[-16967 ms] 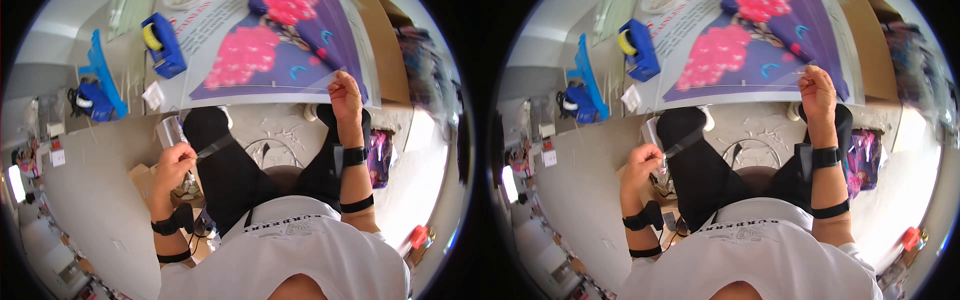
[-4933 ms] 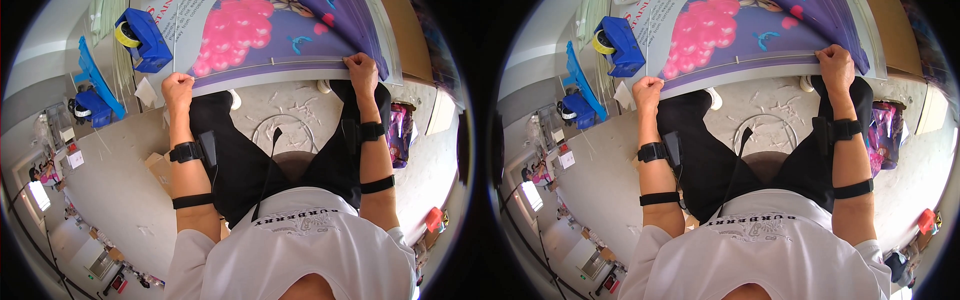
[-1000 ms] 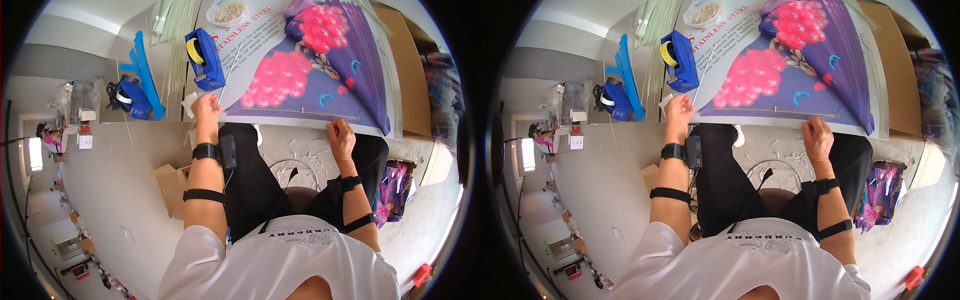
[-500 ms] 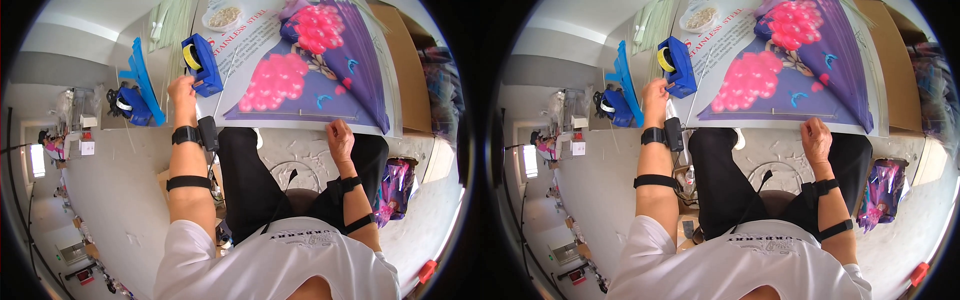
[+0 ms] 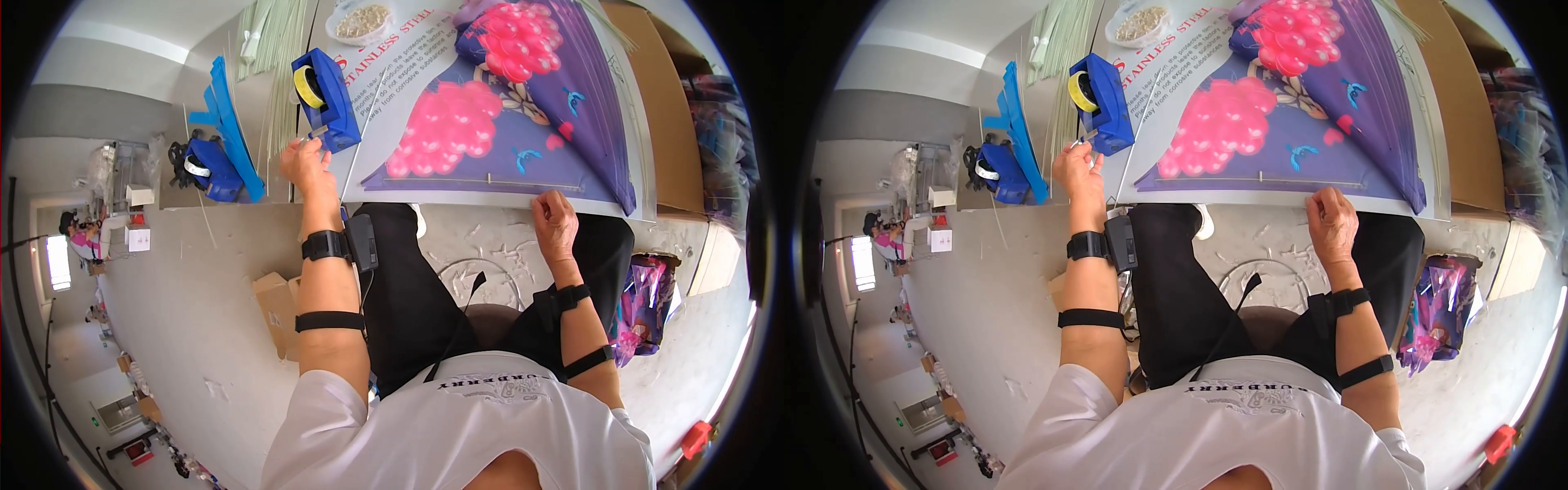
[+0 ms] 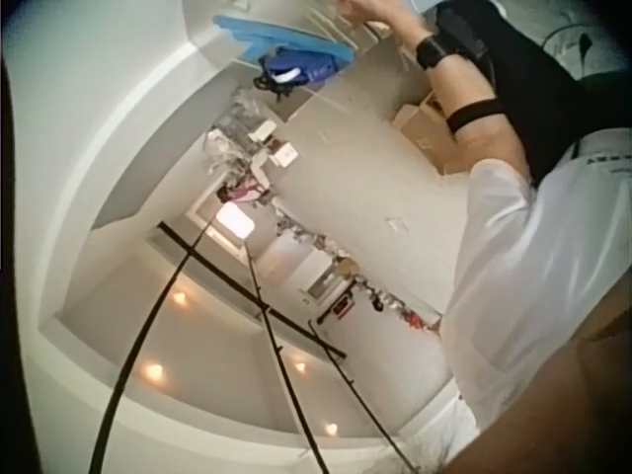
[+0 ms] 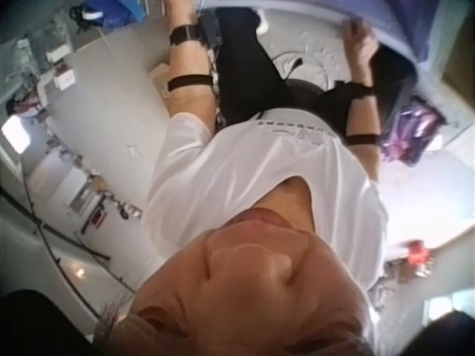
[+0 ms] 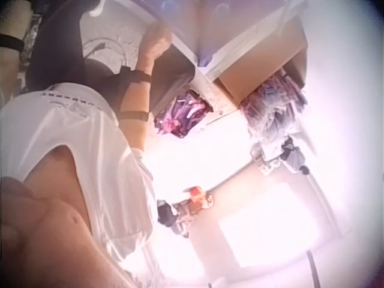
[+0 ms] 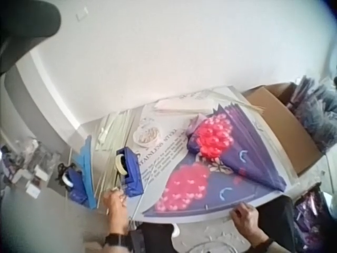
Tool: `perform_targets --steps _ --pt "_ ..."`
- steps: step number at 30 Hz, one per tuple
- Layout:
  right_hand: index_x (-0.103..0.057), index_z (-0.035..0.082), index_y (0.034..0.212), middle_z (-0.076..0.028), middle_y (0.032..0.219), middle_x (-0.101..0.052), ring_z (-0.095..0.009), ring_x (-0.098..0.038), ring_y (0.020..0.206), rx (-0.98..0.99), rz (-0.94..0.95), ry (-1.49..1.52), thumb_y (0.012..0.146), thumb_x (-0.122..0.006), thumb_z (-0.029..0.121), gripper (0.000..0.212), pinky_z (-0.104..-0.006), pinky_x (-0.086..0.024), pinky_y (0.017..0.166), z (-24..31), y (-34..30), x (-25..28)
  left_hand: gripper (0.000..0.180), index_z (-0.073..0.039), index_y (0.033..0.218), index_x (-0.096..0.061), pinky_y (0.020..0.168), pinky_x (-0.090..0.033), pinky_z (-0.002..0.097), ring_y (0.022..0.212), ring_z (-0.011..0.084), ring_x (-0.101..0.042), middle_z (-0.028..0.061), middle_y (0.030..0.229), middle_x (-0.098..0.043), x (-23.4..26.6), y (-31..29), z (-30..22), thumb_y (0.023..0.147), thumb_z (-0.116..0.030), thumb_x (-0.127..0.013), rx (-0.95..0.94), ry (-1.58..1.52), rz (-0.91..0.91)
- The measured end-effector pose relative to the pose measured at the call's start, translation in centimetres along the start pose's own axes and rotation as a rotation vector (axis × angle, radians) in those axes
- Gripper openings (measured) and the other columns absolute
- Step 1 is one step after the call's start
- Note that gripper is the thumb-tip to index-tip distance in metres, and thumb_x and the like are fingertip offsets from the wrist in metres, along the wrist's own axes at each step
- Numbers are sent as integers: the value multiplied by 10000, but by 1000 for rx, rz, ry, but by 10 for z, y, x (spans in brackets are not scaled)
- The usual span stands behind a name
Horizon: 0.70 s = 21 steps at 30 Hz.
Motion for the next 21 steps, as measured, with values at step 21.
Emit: perform_targets --steps 21 --pt "-549 62 720 -82 679 -584 -292 -580 649 -112 28 115 699 -620 110 87 -394 -447 569 -8 2 1 436 -11 1100 -429 381 -269 198 461 67 -431 107 811 -630 -103 -190 79 718 83 -616 383 32 573"
Point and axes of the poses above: each hand's wrist, its own y-axis towards the middle knuckle, its own x-axis out of the back of the hand, z = x × y, the point moved 7 cm from there along y, towards the middle knuckle
